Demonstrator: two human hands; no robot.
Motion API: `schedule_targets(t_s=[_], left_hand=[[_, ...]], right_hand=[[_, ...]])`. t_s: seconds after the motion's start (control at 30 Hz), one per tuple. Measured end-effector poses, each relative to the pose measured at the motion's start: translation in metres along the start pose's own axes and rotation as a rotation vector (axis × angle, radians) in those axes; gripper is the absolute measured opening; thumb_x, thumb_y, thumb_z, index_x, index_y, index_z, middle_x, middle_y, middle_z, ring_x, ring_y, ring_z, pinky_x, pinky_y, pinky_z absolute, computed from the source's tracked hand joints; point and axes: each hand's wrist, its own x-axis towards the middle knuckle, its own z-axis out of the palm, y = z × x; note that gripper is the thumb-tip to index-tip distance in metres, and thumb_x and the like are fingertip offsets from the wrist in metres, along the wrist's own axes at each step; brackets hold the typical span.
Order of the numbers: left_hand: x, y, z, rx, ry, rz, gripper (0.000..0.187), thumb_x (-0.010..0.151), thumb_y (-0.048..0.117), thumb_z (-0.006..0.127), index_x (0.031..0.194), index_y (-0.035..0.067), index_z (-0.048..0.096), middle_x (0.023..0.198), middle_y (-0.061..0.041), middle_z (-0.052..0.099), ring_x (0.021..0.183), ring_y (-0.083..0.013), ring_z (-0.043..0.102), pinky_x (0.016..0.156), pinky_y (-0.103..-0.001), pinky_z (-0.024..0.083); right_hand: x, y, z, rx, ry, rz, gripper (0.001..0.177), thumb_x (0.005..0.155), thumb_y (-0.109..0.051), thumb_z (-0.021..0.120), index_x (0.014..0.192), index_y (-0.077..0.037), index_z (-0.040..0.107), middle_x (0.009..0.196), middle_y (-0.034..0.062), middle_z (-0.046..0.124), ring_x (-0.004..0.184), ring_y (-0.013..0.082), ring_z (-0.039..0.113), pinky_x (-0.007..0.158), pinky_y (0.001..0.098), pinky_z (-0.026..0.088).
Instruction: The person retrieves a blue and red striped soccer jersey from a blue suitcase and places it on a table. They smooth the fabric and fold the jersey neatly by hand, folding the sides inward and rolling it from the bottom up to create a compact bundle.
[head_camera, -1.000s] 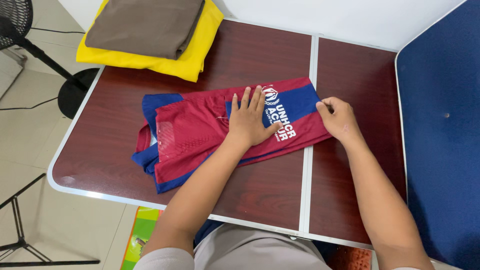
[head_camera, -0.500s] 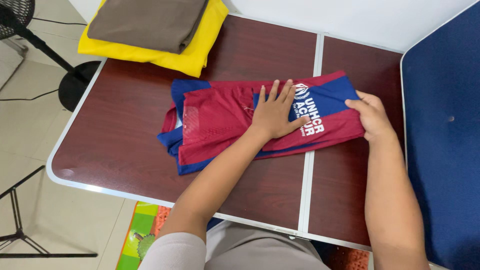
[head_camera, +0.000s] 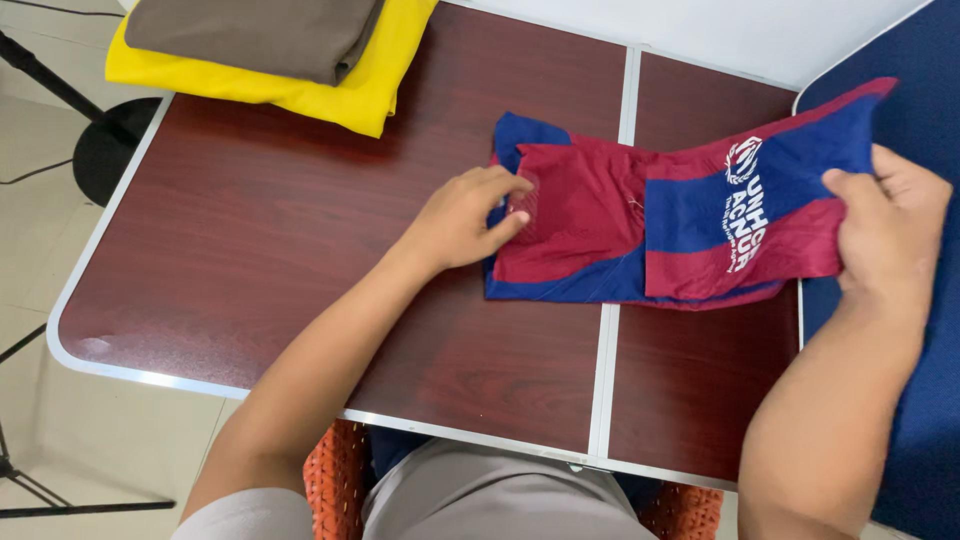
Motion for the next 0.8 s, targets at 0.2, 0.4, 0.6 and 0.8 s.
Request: schedule_targets(t_s=[0.2,0.4,0.6,0.8], left_hand=[[-0.011,-0.029,-0.019,-0.121,0.119,-0.196,0.022,0.095,0.022,0.069,0.110,0.006,0.070,0.095,-0.009,0.073,0.071,-0.0240,0.067,0.067,-0.038,0.055],[-0.012,-0.023,-0.018,-0.014,0.171,-0.342,0.023,0.096,0.027,0.069,0.097,0.005,0.074,0.081,-0.012,0.074,0.068,-0.0239,0.069,0.065,-0.037,0.054],[-0.013,0.004,-0.019,-0.476,-0.258,-0.370,0.052,0.097,0.047,0.068,0.080,-0.001,0.079,0.071,-0.007,0.078,0.067,-0.0164,0.070,0.065,-0.035,0.057],[-0.017,0.035,0.006,-0.496,-0.641,-0.570,0.051,0.092,0.050,0.062,0.109,0.004,0.075,0.087,-0.002,0.078,0.068,-0.0126,0.075,0.064,-0.033,0.060]], right_hand=[[0.000,-0.042,0.116,-0.399,-0.154,-0.058,0.023,0.093,-0.001,0.062,0.111,0.004,0.074,0.084,0.0013,0.069,0.074,0.0035,0.060,0.064,0.0218,0.047],[-0.006,-0.042,0.200,-0.439,-0.352,0.033,0.047,0.093,-0.023,0.073,0.132,0.000,0.063,0.075,0.0080,0.072,0.068,0.0113,0.068,0.065,0.0273,0.054],[0.030,0.023,0.163,-0.607,-0.416,-0.306,0.039,0.096,-0.019,0.069,0.132,-0.004,0.067,0.109,0.0152,0.075,0.100,0.0294,0.072,0.090,0.0400,0.056],[0.025,0.086,0.125,-0.876,-0.473,-0.537,0.037,0.095,-0.022,0.069,0.131,-0.014,0.072,0.144,0.0150,0.064,0.132,0.0377,0.057,0.113,0.0539,0.040]])
